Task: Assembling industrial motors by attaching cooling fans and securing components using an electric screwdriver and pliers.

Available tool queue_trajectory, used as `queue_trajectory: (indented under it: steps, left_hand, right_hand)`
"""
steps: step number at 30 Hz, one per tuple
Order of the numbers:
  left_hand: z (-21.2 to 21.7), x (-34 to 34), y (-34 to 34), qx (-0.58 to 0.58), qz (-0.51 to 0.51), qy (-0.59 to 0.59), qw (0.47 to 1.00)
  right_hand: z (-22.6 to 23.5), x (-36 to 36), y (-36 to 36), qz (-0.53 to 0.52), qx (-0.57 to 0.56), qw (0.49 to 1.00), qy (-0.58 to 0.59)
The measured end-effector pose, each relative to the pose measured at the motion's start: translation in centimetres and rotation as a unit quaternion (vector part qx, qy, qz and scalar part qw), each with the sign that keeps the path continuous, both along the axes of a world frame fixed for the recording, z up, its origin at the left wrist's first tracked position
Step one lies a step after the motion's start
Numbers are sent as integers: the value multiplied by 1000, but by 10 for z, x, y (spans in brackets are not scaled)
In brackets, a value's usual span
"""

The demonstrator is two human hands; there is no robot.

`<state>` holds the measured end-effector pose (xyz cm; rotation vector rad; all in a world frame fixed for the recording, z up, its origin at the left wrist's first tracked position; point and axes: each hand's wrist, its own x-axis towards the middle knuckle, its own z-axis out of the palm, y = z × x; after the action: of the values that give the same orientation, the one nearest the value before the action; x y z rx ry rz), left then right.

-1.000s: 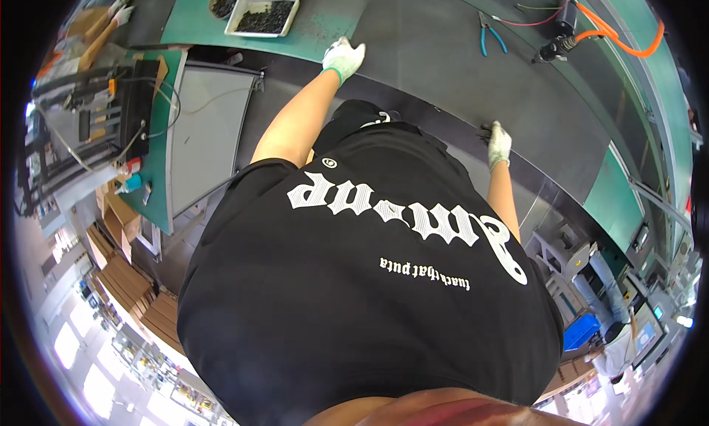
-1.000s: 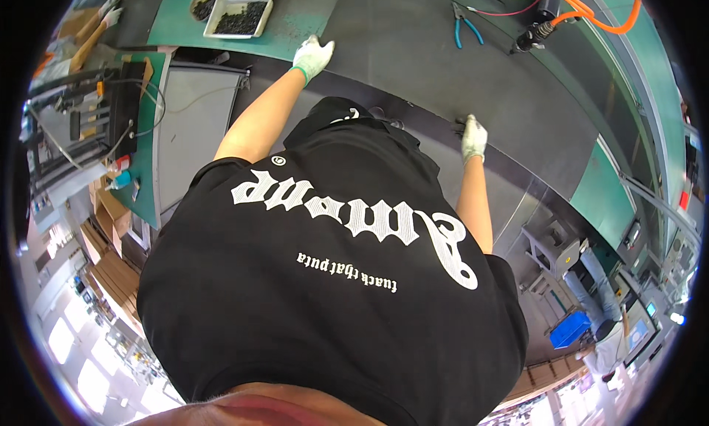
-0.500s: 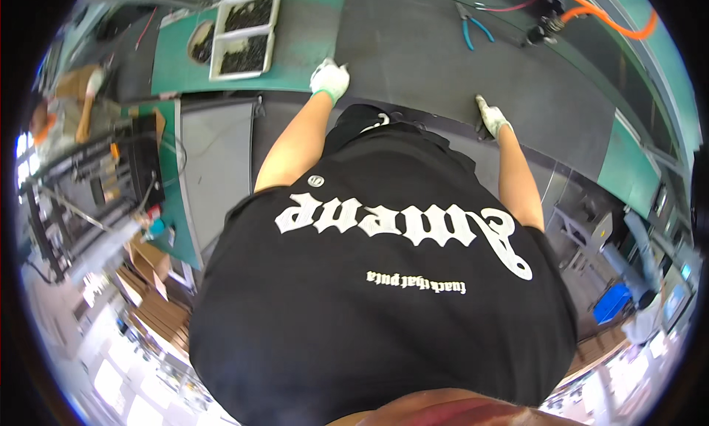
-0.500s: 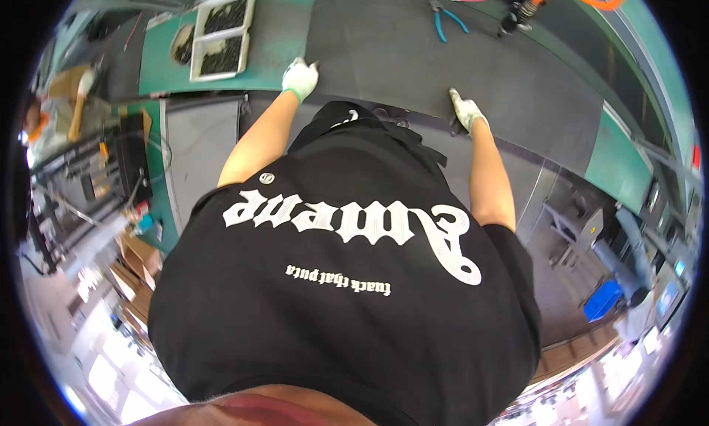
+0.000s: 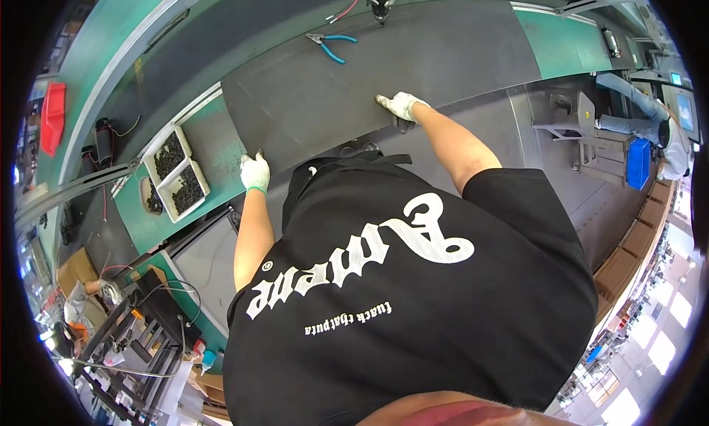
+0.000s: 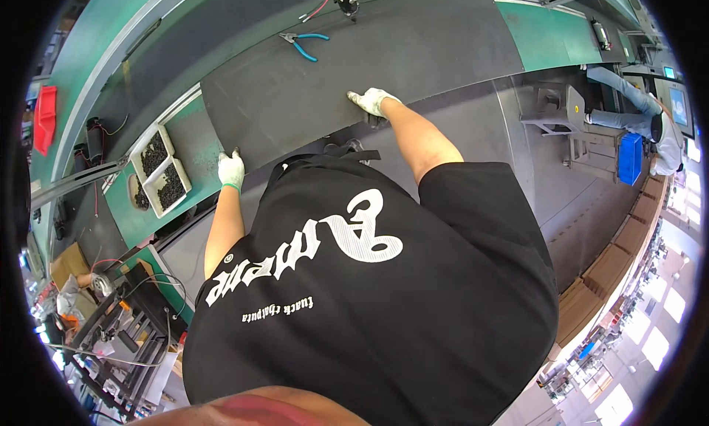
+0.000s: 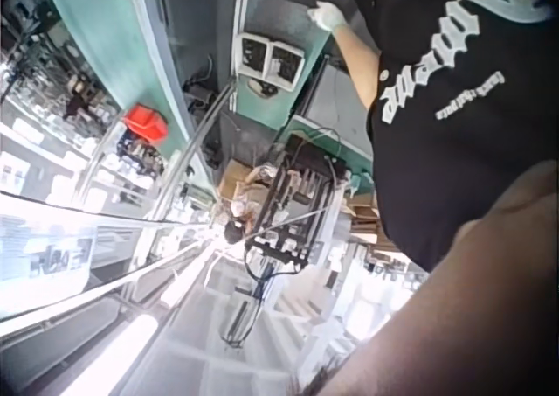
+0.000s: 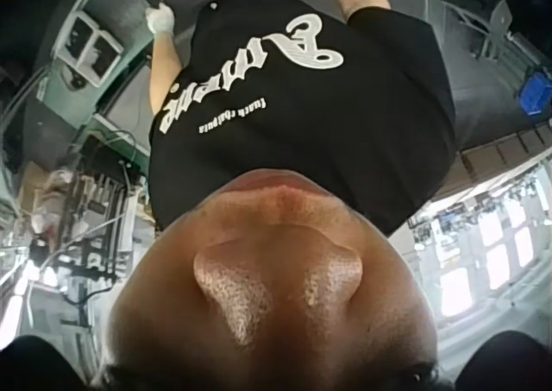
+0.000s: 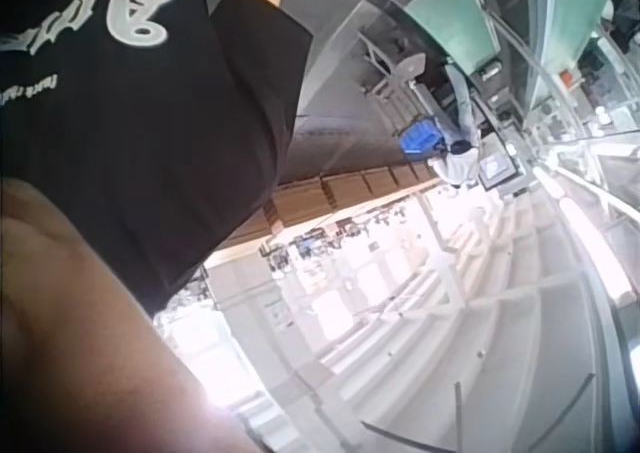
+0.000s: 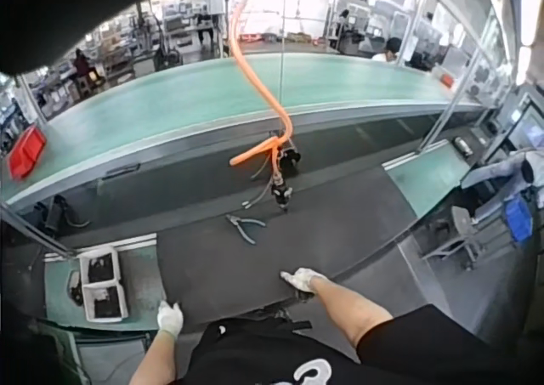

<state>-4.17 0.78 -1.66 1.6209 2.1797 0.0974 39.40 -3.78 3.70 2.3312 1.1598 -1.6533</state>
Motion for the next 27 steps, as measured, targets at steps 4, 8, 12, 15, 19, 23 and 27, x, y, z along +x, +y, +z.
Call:
queue_trajectory:
  steps: [4, 8, 12, 15, 19, 23, 27]
  left_hand:
    - [3, -8, -1, -9, -15, -2, 1000]
    - [5, -15, 7, -22, -54, -16, 998]
    - [1, -21, 16, -44, -69, -1, 997]
    - [5, -24, 17, -51, -98, 5, 994]
    - [8, -26, 20, -58, -104, -21, 993]
    - [5, -33, 22, -68, -102, -21, 992]
    - [2, -35, 26, -79, -86, -80, 990]
  right_hand:
    - [6, -7, -6, 3, 27, 999, -26]
    - [-51, -4, -47, -313, 229, 921, 32]
    - [-56, -5, -89, -679, 254, 663, 185]
    - [-39, 2, -92, -646, 220, 707, 185]
    - [-26, 9, -82, -715, 209, 638, 197]
    - [-25, 14, -76, -755, 216, 584, 205]
    - [-33, 30, -85, -745, 213, 594, 218]
